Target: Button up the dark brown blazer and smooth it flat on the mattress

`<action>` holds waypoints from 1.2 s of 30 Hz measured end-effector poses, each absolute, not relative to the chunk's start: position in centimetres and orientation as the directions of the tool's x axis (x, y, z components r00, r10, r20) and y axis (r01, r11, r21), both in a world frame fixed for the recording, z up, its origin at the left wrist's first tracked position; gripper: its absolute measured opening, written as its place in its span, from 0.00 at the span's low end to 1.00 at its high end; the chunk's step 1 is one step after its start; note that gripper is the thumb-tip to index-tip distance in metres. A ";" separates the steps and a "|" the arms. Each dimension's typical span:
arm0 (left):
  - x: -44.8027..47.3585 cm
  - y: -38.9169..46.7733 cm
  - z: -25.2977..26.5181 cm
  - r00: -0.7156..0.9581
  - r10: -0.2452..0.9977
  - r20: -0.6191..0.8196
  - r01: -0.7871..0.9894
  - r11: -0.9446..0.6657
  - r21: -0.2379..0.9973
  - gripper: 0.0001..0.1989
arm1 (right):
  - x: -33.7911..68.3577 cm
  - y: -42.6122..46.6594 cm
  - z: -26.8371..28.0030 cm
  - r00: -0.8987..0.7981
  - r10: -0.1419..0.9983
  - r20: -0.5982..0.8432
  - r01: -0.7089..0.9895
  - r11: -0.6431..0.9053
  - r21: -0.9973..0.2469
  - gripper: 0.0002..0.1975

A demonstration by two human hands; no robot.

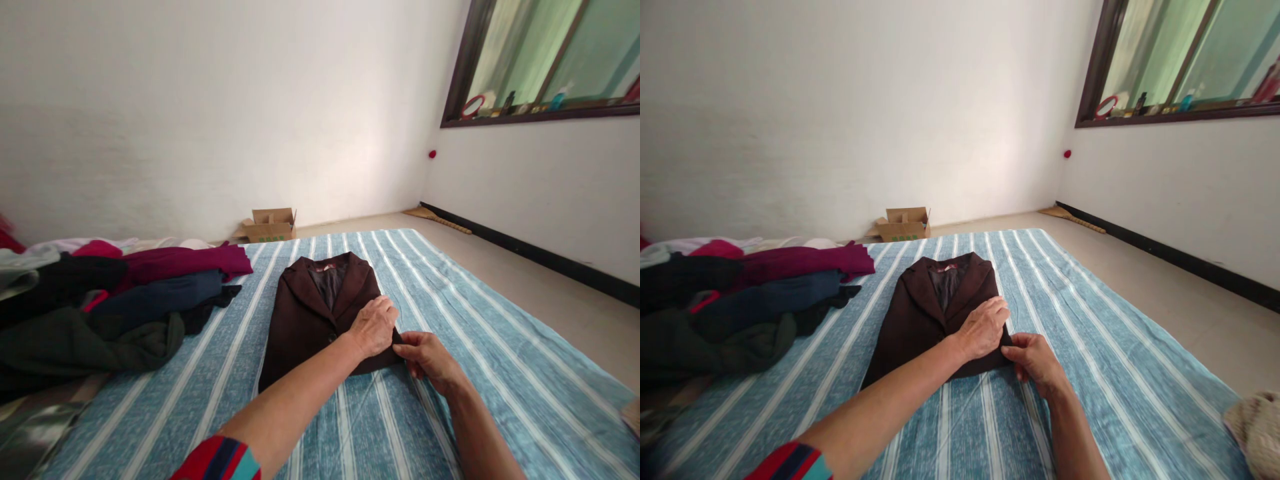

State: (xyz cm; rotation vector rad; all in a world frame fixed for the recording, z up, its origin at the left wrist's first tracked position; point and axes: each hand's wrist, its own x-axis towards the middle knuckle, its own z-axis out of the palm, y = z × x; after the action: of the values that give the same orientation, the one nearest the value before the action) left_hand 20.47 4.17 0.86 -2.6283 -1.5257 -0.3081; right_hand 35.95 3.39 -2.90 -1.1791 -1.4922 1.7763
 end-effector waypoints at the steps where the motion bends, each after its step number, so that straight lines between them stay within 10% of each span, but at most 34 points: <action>1: 20.4 4.1 0.7 0.451 0.860 0.238 0.881 -0.472 0.034 0.11 | 35.9 3.4 -2.9 -0.471 0.835 -0.284 0.126 -0.256 -0.959 0.15; 36: 20.4 4.8 -1.2 0.397 0.903 0.164 0.911 -0.409 0.051 0.11 | 35.0 3.2 -3.3 -0.240 0.923 -0.302 0.168 -0.267 -0.949 0.13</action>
State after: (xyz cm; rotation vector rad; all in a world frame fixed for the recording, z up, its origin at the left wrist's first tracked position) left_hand 20.44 4.81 -1.25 -2.5863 -1.6809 -0.2572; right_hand 35.03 3.23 -3.35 -1.3910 -1.3578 1.5664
